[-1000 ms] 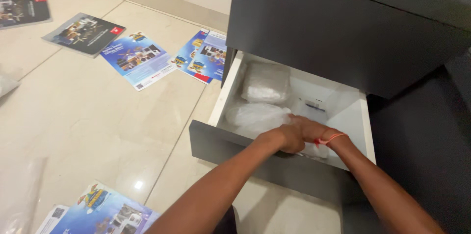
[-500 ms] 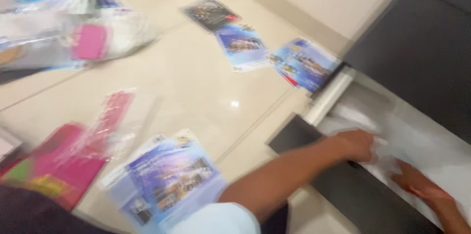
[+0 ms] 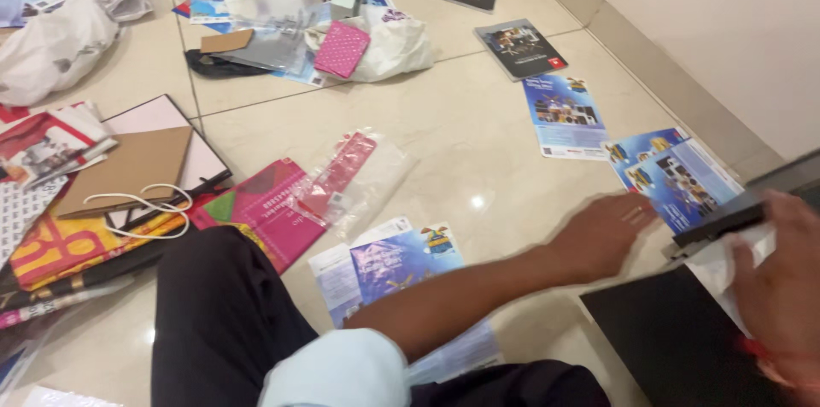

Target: The person sits on the floor and sorts through various items including brochures, plastic bags, and a small box, placing some items into a drawer.

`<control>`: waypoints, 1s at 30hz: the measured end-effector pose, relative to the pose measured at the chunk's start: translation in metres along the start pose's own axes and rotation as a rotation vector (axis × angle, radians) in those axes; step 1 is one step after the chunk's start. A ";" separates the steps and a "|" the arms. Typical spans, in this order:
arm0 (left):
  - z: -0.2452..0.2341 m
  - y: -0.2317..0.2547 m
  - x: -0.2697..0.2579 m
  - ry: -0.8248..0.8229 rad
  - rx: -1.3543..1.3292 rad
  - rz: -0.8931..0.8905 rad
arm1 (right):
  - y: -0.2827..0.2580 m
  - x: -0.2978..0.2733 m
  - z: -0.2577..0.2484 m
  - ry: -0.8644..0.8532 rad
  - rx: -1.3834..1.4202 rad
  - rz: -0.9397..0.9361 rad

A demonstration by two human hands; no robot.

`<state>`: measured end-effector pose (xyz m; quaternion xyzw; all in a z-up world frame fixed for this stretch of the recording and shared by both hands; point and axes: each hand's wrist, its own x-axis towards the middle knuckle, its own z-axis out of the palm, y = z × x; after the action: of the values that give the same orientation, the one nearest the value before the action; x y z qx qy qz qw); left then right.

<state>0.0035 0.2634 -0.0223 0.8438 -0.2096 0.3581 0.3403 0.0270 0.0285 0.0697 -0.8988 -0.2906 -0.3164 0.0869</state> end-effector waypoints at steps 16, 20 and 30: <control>-0.168 -0.176 -0.268 -0.351 0.530 -0.969 | -0.367 -0.103 0.283 -0.585 0.282 -0.102; -0.151 -0.178 -0.269 -0.266 0.619 -0.871 | -0.353 -0.104 0.292 -0.648 0.337 -0.067; -0.187 -0.142 -0.182 0.262 -0.136 -0.626 | -0.304 -0.067 0.256 -0.659 1.087 0.587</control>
<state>-0.1177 0.5152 -0.1228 0.7894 0.0813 0.3270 0.5131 -0.0582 0.3324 -0.1815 -0.8185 -0.1641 0.1991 0.5133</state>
